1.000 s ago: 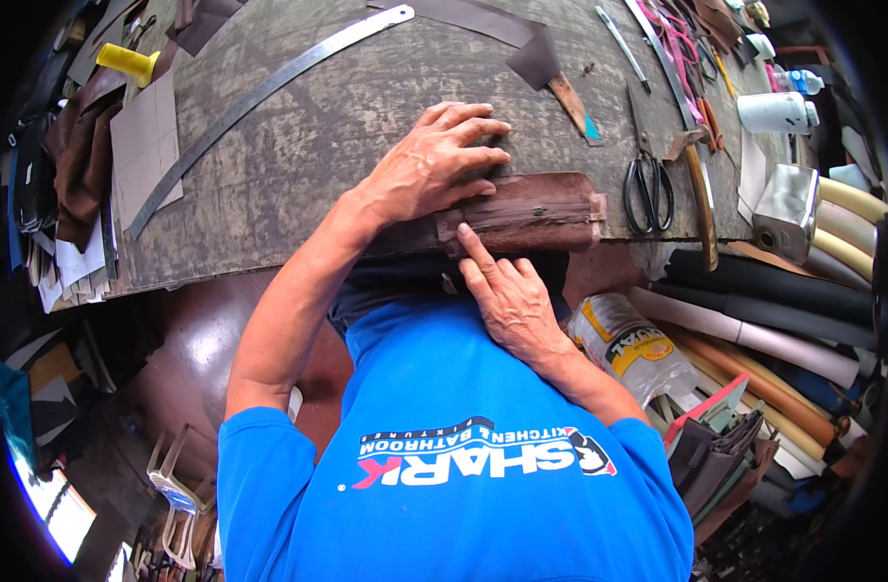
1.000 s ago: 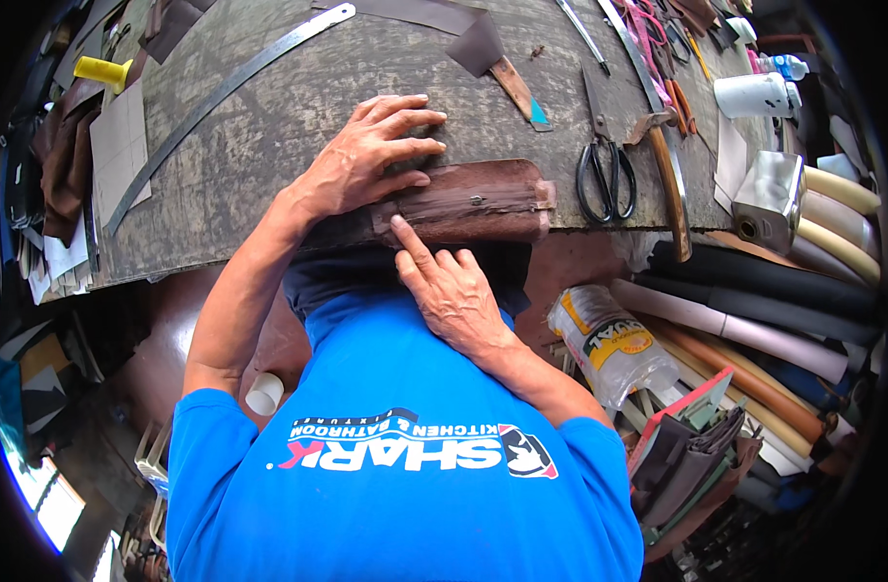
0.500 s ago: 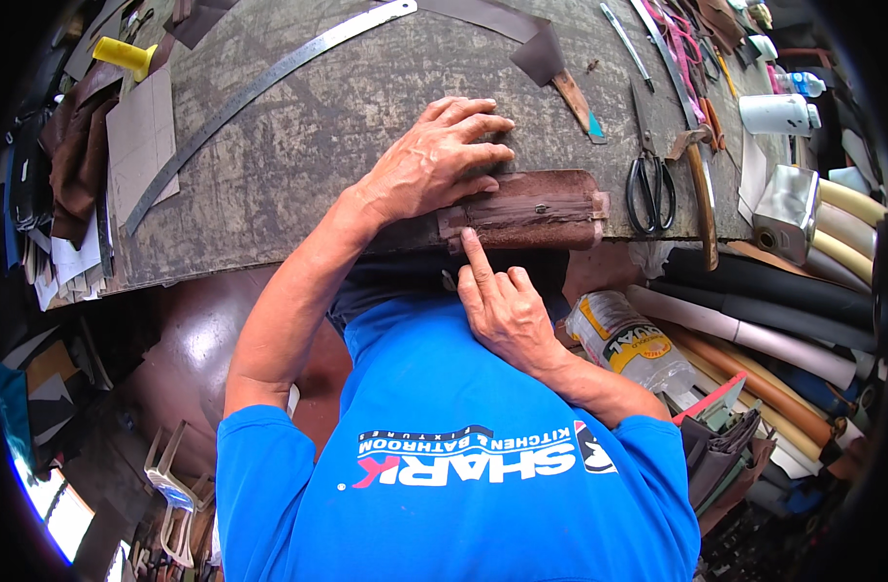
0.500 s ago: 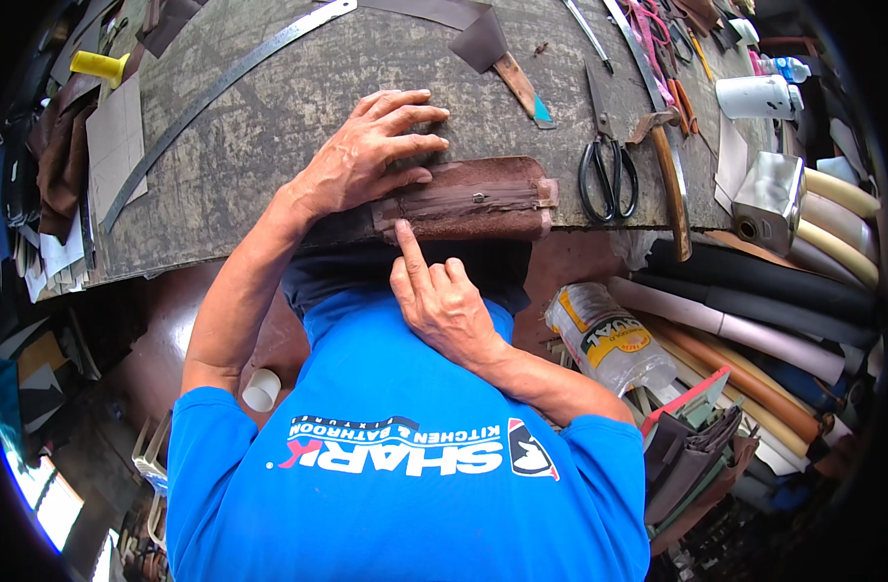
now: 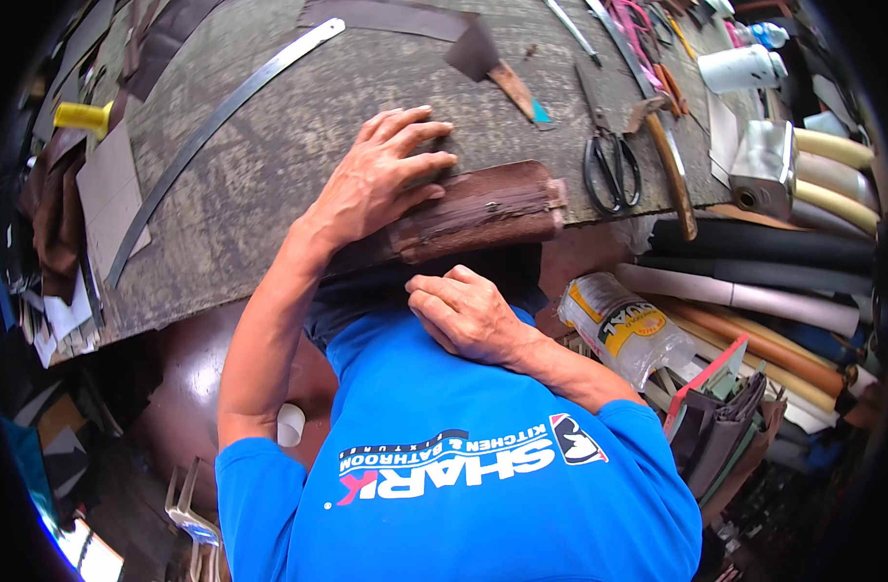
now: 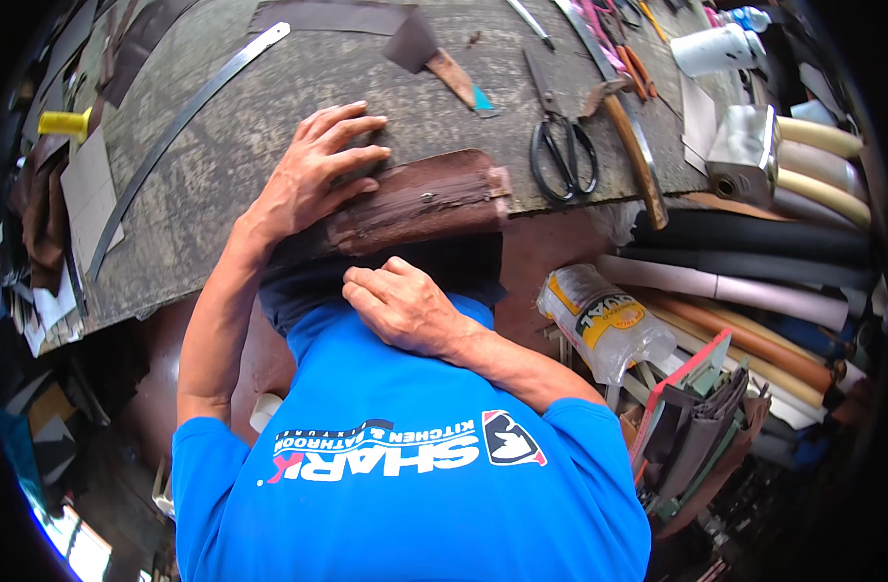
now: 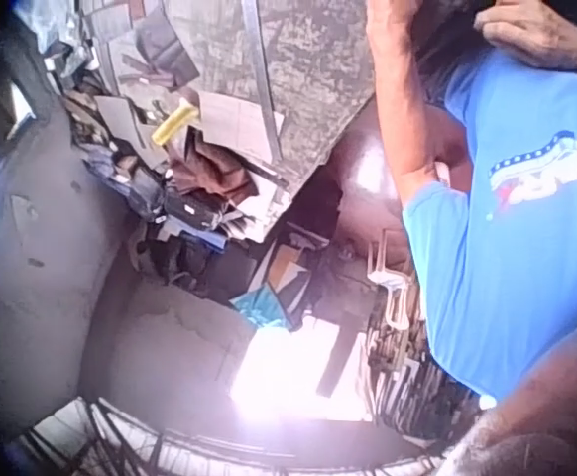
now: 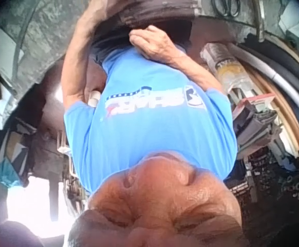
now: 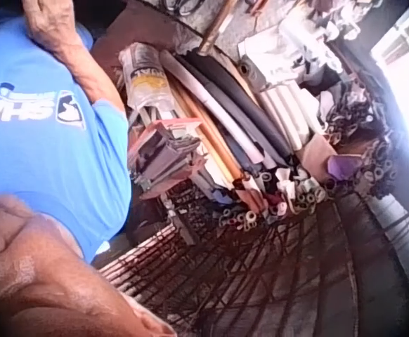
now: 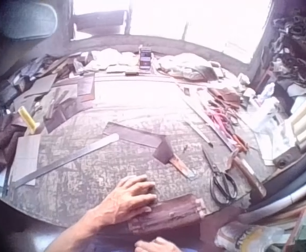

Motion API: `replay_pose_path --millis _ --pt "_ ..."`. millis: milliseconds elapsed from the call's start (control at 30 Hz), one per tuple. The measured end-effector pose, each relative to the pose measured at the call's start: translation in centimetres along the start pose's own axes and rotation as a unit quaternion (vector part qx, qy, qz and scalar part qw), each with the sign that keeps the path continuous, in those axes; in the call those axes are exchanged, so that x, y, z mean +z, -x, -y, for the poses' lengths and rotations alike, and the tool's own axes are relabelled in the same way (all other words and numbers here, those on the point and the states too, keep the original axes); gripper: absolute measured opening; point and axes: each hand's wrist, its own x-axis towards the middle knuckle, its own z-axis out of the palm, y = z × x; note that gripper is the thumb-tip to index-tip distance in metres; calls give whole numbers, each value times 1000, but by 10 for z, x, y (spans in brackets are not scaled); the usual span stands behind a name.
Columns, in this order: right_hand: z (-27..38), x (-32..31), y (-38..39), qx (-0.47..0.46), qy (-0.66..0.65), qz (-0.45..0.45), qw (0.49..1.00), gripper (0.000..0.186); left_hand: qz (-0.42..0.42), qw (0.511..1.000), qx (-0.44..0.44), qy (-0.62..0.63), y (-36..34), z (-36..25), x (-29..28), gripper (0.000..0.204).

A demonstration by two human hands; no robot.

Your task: The recorder is assembling and hammering a leather pouch with a zipper.

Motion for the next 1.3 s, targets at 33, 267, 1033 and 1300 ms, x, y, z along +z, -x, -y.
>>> replay_pose_path --millis 33,267,1033,1300 --pt "0 -5 6 26 2 -32 999 23 2 1000 -7 5 0 -2 -2 33" --pt "-19 -53 49 185 286 -120 933 28 47 999 -1 5 -7 -20 -6 29" --pt "-33 -48 70 203 359 9 911 11 127 974 -169 -87 -69 -77 26 32" --pt "-31 -54 58 295 365 -61 881 18 82 986 -137 -53 -83 -76 51 33"
